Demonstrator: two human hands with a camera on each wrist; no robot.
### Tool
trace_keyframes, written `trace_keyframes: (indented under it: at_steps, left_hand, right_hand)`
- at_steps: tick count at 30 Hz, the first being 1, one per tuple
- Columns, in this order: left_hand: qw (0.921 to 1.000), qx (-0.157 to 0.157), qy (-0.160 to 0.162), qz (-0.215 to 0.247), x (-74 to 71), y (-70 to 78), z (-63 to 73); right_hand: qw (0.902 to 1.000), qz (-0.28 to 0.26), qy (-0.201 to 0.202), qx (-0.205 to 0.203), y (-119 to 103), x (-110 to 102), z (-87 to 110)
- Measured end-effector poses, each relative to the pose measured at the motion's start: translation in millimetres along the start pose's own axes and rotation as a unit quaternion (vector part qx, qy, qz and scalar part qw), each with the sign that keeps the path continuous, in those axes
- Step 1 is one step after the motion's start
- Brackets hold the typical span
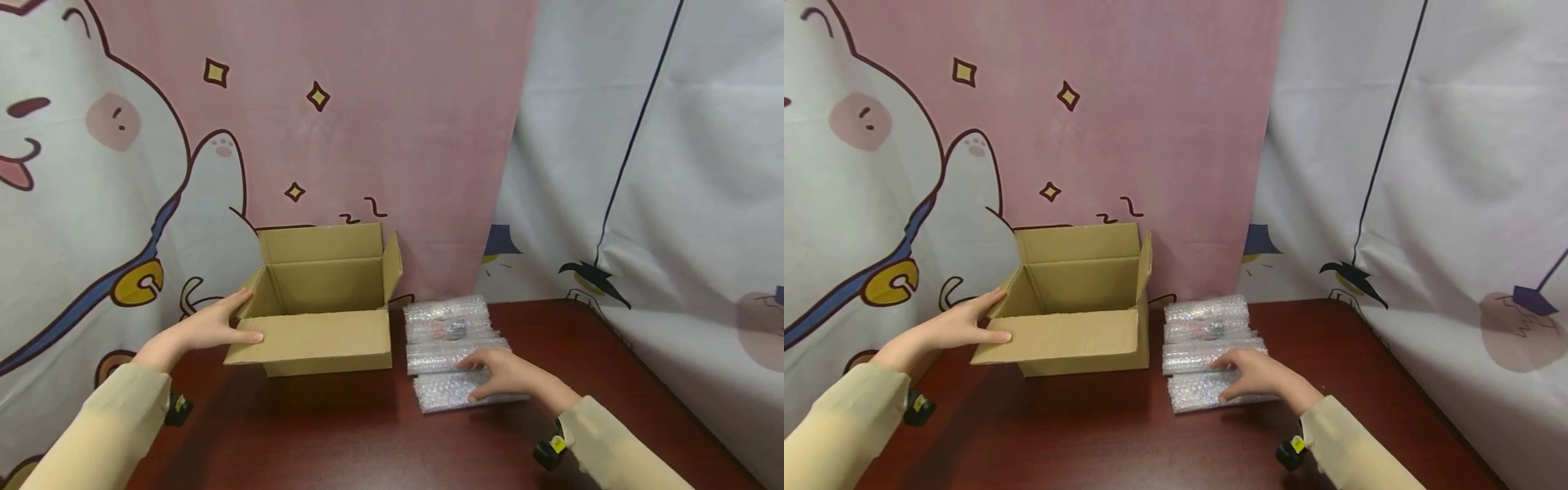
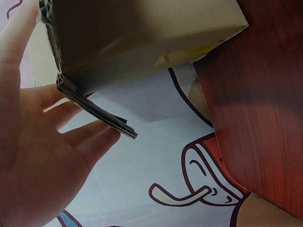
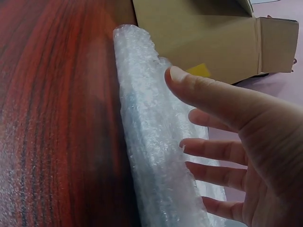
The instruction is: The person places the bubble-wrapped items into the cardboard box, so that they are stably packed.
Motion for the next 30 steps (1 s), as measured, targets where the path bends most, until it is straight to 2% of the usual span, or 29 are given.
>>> trace_keyframes:
  at_steps: [11, 16, 25, 30]
  left_hand:
    - [1.0, 0.002, 0.001, -0.004, -0.9, -0.2, -1.5]
    - [1.0, 0.002, 0.0, -0.003, -0.4, 0.1, -1.1]
    - [1.0, -0.001, 0.003, -0.003, -0.2, 0.0, -0.4]
    - [1.0, 0.001, 0.002, -0.001, 0.2, -1.0, -0.5]
  right_hand:
    - [0.9994, 0.026, 0.021, -0.014, 0.2, 6.8, -1.0]
    - [0.9993, 0.03, 0.018, -0.012, -0.4, 8.4, -1.9]
    - [0.9974, 0.062, 0.003, -0.037, -3.7, 13.6, -1.5]
    - [0.996, 0.085, -0.003, -0.028, -2.6, 17.3, 0.1]
Point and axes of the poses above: each hand's wrist, its own z-axis away from the middle knuckle, its own x-axis out of the palm, y = z × x, the point moved 3 cm from there along -z, towards the middle knuckle, and after that the axes turned 7 degrees about -y, right-handed, at the moved point
